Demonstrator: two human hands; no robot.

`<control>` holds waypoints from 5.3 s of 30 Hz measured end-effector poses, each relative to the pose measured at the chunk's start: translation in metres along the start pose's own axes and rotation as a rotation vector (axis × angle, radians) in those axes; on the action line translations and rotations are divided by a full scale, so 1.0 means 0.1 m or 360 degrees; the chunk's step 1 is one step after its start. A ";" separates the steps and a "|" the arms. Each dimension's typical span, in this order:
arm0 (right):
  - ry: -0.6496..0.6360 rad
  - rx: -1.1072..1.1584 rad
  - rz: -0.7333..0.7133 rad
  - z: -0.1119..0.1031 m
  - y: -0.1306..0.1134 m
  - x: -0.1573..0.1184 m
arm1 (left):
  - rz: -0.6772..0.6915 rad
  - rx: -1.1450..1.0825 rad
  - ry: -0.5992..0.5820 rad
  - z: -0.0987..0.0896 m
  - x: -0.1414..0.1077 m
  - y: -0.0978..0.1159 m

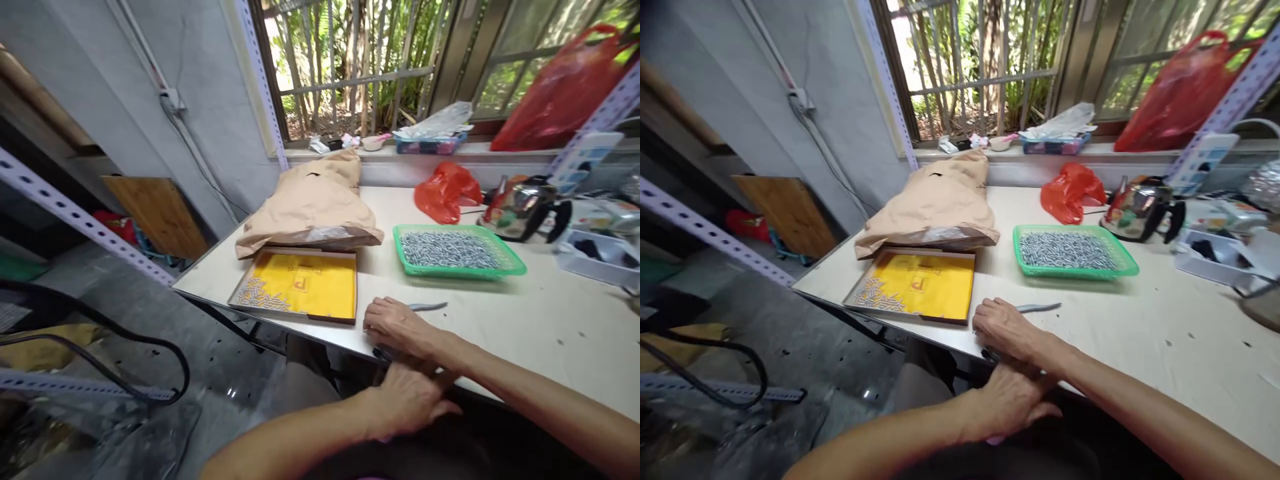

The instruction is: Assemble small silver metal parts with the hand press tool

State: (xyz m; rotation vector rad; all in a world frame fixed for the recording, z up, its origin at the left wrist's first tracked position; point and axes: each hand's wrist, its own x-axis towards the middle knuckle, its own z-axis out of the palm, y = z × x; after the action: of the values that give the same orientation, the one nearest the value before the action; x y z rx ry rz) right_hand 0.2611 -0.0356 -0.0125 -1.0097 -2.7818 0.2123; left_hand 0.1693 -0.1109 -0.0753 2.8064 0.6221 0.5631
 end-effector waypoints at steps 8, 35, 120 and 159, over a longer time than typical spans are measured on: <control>0.0930 -0.0100 0.0635 -0.88 0.92 -0.33 | -0.1079 0.0491 0.0216 -1.27 -0.54 -0.93; -0.0267 -0.0109 0.0823 -0.02 0.13 -1.03 | -0.1723 -0.1299 0.0167 -1.34 -0.14 -0.72; -0.0432 -0.0074 0.0770 -0.36 0.62 -1.05 | -0.0294 0.0339 -0.0640 -0.50 0.99 -0.61; -0.0080 -0.0189 0.0670 -0.22 0.51 -0.69 | -0.0084 -0.0226 -0.0051 -0.03 0.27 -0.02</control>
State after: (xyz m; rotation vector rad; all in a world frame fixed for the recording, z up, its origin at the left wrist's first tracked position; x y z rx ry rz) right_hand 0.3497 -0.0397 -0.0084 -1.6345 -2.6164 0.1275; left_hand 0.1900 -0.0969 -0.0642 2.6531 0.6221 0.5290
